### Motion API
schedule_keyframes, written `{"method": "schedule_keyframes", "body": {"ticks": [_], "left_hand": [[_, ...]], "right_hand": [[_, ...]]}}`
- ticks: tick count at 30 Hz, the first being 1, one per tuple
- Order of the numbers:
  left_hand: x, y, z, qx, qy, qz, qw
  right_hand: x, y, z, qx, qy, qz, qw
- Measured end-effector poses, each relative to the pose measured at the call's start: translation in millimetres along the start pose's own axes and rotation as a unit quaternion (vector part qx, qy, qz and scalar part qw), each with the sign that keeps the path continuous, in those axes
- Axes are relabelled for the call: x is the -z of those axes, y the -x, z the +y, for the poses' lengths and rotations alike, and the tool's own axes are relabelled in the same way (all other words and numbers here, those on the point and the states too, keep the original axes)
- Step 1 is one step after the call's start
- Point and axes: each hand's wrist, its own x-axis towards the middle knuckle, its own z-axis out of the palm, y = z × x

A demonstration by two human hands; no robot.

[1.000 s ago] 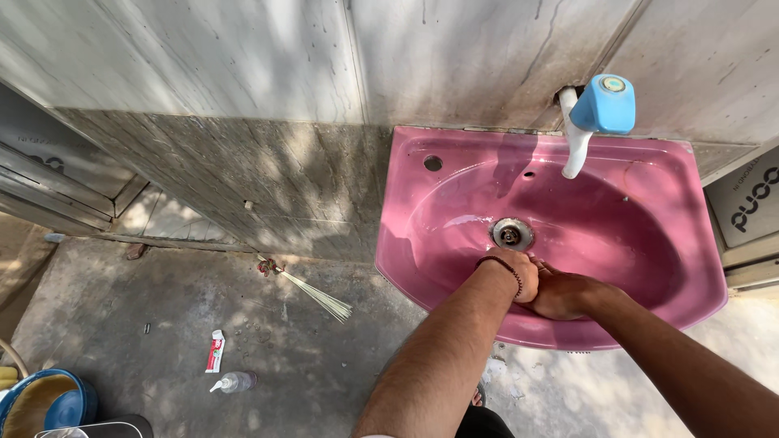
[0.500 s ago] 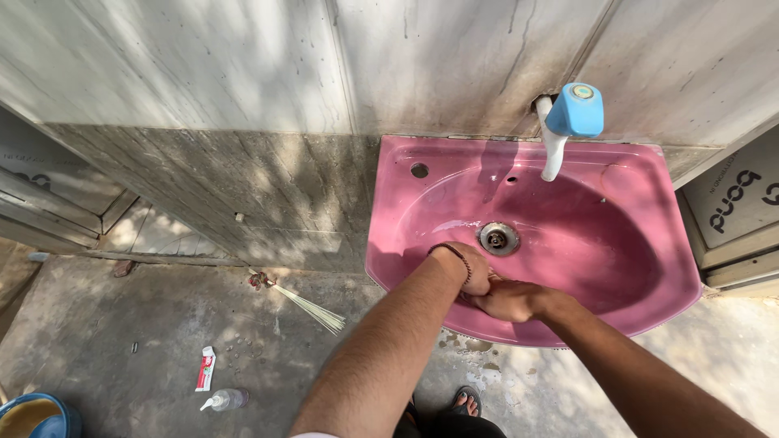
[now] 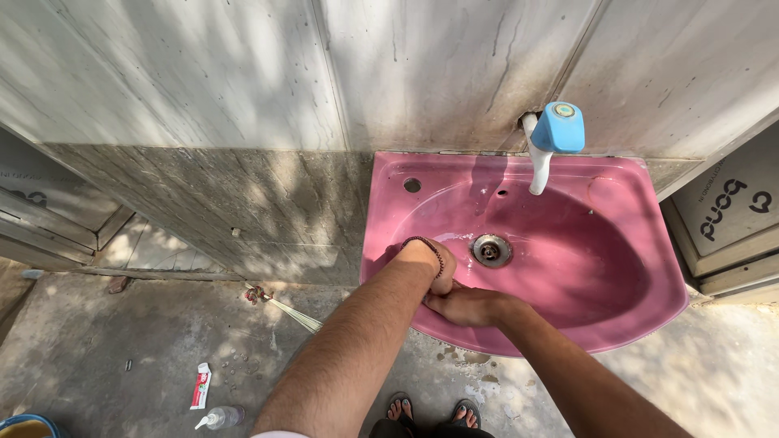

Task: The person repairs a sink by pressing a black substance into gaps along the edge of the basin and around the faucet base.

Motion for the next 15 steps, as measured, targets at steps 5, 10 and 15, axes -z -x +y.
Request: {"method": "schedule_keyframes", "body": {"ticks": [5, 10, 15], "left_hand": [[-12.3, -30.9, 19.0, -0.019, 0.029, 0.018, 0.999], [-26.9, -80.7, 76.0, -0.067, 0.097, 0.062, 0.991], [-15.7, -37.4, 23.6, -0.046, 0.000, 0.016, 0.999]], "right_hand": [[4.3, 15.3, 52.1, 0.007, 0.098, 0.006, 0.995], [16.0, 25.2, 95.5, -0.038, 0.169, -0.010, 0.985], [9.1, 9.1, 47.3, 0.008, 0.143, -0.037, 0.989]]}}
